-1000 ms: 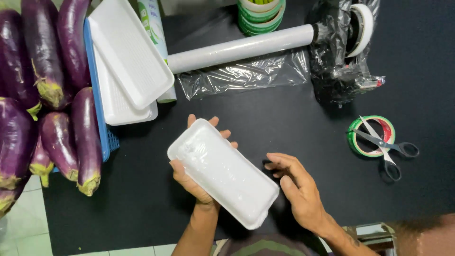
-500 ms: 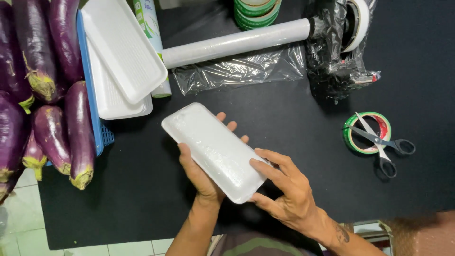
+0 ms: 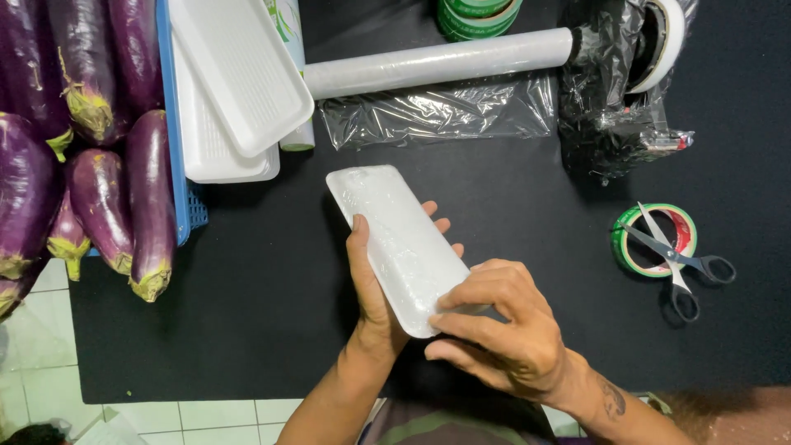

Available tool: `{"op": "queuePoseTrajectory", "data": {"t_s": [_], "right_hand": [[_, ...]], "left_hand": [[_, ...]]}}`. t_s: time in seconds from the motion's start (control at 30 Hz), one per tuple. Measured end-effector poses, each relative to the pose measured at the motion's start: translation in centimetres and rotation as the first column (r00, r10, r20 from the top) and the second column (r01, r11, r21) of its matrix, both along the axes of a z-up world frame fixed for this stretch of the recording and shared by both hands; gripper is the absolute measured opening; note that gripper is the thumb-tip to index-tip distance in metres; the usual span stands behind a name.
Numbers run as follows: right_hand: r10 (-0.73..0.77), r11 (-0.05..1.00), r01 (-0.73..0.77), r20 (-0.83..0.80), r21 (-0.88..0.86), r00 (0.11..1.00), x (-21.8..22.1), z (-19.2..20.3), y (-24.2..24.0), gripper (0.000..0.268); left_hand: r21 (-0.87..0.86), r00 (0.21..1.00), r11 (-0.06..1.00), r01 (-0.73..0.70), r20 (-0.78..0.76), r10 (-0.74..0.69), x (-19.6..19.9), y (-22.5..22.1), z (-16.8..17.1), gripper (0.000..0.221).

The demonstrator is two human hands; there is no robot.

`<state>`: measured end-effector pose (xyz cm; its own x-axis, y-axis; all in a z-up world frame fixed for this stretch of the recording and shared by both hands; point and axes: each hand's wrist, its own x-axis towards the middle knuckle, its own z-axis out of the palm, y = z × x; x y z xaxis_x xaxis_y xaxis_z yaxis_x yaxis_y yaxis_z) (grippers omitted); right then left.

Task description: The person places an eggplant onto a foam tray, wraps it in plastic film, and secures it with tape.

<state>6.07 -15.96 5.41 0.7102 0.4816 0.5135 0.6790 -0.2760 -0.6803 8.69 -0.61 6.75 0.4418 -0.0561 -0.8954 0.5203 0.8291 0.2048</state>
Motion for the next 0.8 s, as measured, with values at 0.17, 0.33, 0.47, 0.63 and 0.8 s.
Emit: {"op": "queuePoseTrajectory", "data": {"t_s": [0.17,0.33,0.47,0.63,0.8], "right_hand": [[0.100,0.994,-0.089,-0.179,0.069,0.979,0.4,-0.1,0.1,0.015],[0.121,0.992,-0.107,-0.275,0.065,0.954,-0.1,-0.7,0.0,0.013],[0.007,0.998,0.007,-0.195,0.069,0.981,-0.6,-1.7,0.4,0.023],[-0.119,0.991,0.128,-0.175,0.043,0.977,0.1,-1.1,-0.8,0.018],[-0.811,0.553,0.831,-0.190,0.061,0.554,4.0,-1.9,-7.6,0.013]], "left_hand": [[0.013,0.999,0.999,0.034,0.041,-0.035,-0.3,-0.3,-0.3,0.096],[0.032,0.992,0.998,0.062,0.108,-0.065,-1.2,-0.6,-2.1,0.091],[-0.013,0.994,0.999,0.029,0.104,-0.028,-0.9,-0.8,-2.5,0.093],[-0.079,0.990,0.996,0.032,0.140,-0.021,-0.9,-0.7,-4.2,0.092],[-0.041,0.954,0.998,0.038,0.300,-0.024,-1.3,-0.2,-5.8,0.092]]}}
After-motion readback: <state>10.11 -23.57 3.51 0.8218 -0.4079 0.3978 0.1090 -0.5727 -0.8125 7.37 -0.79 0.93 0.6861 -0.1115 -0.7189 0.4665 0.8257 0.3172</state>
